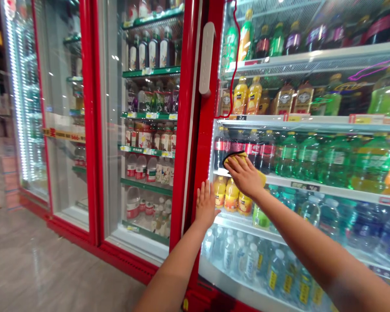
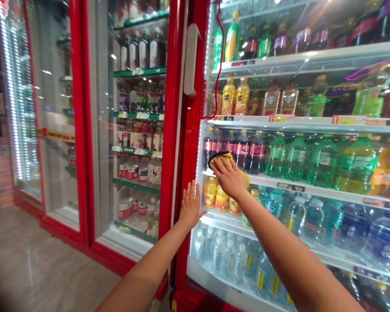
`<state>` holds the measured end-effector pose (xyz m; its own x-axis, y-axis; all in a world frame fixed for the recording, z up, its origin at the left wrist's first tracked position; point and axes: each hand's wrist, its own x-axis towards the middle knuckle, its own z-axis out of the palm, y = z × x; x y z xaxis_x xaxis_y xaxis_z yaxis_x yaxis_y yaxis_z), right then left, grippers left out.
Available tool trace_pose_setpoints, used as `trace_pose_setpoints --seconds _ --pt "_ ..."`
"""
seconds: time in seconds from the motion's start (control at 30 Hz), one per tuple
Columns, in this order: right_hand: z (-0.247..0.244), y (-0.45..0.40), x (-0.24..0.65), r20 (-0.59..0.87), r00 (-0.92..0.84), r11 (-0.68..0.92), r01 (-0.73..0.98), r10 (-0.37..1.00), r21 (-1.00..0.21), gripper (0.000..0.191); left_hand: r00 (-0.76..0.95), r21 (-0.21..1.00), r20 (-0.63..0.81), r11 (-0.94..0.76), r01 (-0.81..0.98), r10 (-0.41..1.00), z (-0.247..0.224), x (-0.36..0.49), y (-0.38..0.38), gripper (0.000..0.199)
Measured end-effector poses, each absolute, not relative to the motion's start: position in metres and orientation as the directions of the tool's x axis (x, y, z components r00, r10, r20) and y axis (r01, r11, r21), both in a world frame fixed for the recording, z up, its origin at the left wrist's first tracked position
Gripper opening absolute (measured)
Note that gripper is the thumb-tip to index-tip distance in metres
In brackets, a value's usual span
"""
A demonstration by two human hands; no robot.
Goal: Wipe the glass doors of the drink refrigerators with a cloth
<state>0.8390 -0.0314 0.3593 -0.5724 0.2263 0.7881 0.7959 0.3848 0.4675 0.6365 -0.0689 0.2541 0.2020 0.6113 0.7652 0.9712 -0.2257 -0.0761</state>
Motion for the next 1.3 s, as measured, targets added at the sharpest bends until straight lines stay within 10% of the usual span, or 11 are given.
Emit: trace_pose_setpoints --seconds 0.23,0.43,0.73,0.97,1.17,1.3 --pt "0.295 -0.041 0.872 0.450 -0.885 0.579 0.430 0.119 0.692 0.047 0.242 -0.085 0.758 -0.276 0.957 0.606 0.252 0.655 -0.067 0.134" --pt "0.353 -0.045 0.898 0.815 -0.514 0.365 0.837 0.268 0.408 0.056 0.266 -0.108 0.782 -0.298 0.949 0.564 0.272 0.680 -0.061 0.128" --pt "0.288 -0.051 0.911 0.502 -0.839 0.556 0.524 0.208 0.645 0.051 0.287 -0.107 0.773 -0.330 0.938 0.566 0.268 0.706 -0.055 0.125" --pt "0.302 -0.060 0.952 0.891 -0.358 0.273 0.919 0.279 0.283 0.056 0.295 -0.129 0.775 -0.318 0.939 0.558 0.283 0.721 -0.050 0.134" --pt "0.282 -0.056 0.931 0.764 -0.592 0.391 0.786 0.256 0.478 0.054 0.255 -0.098 0.789 -0.295 0.950 0.558 0.282 0.725 -0.046 0.144" --pt "0.319 -0.052 0.946 0.864 -0.437 0.312 0.881 0.249 0.355 0.055 0.304 -0.123 0.799 -0.353 0.927 0.519 0.283 0.722 -0.051 0.136"
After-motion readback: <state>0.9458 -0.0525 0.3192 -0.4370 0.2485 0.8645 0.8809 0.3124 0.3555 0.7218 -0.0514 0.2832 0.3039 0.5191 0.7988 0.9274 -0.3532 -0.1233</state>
